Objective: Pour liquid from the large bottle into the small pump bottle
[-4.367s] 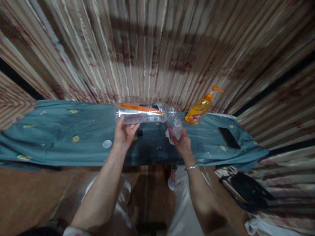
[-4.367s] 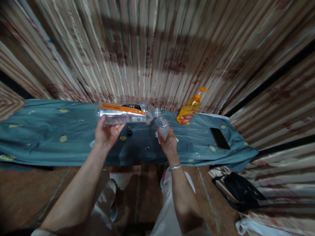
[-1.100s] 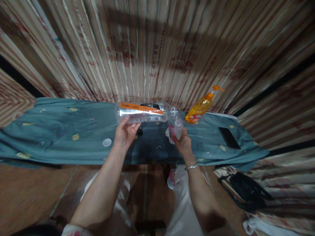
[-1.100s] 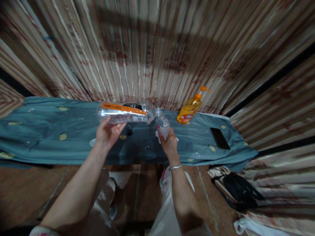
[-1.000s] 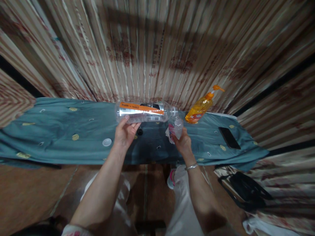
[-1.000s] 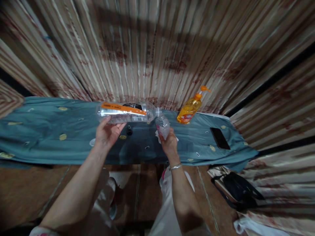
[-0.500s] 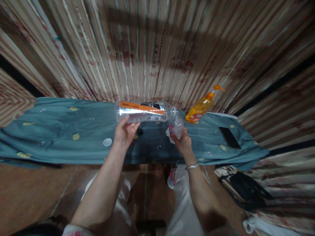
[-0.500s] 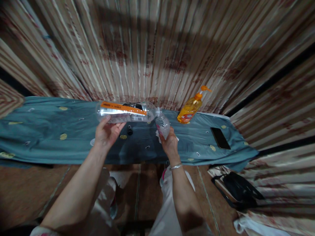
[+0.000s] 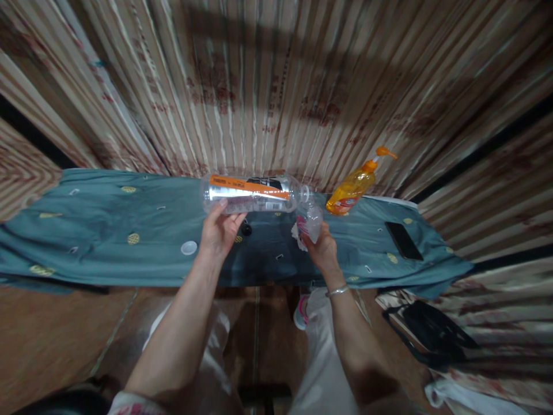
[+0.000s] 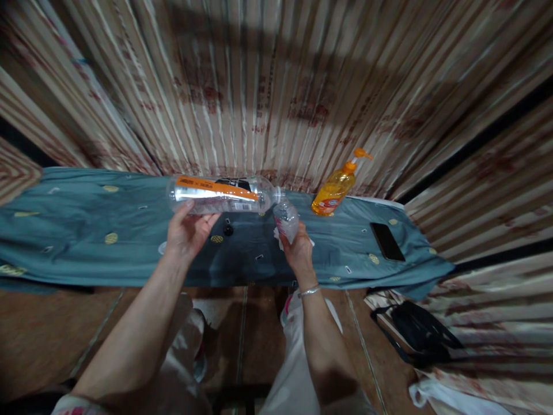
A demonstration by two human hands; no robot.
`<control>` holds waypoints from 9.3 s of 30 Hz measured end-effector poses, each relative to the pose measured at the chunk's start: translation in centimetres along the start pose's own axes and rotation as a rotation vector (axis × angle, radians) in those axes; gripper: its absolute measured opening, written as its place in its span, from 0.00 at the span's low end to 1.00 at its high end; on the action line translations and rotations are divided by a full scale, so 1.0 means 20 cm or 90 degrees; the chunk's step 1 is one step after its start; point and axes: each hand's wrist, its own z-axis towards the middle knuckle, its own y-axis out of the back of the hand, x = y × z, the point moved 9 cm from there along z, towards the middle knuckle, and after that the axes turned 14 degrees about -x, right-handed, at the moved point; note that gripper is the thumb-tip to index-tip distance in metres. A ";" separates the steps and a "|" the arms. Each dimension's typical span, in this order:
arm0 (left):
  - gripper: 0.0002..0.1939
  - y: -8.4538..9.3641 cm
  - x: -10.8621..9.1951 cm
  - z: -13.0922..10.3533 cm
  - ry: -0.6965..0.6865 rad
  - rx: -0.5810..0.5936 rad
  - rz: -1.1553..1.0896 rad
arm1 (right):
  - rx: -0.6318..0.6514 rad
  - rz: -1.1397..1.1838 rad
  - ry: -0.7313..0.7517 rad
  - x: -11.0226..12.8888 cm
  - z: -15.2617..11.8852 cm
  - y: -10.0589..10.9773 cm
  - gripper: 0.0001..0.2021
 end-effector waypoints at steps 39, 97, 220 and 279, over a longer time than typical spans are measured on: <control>0.20 0.00 -0.01 0.01 -0.022 0.026 0.012 | 0.000 -0.015 0.009 0.00 0.00 0.00 0.24; 0.23 0.01 -0.01 0.00 -0.018 0.011 0.019 | -0.001 -0.011 0.015 0.01 0.00 0.00 0.27; 0.26 0.02 -0.04 -0.02 -0.015 -0.003 -0.012 | 0.004 0.005 0.013 0.01 -0.01 -0.01 0.29; 0.29 0.04 -0.05 -0.02 -0.017 -0.013 -0.007 | 0.003 -0.015 0.007 0.01 -0.01 -0.01 0.29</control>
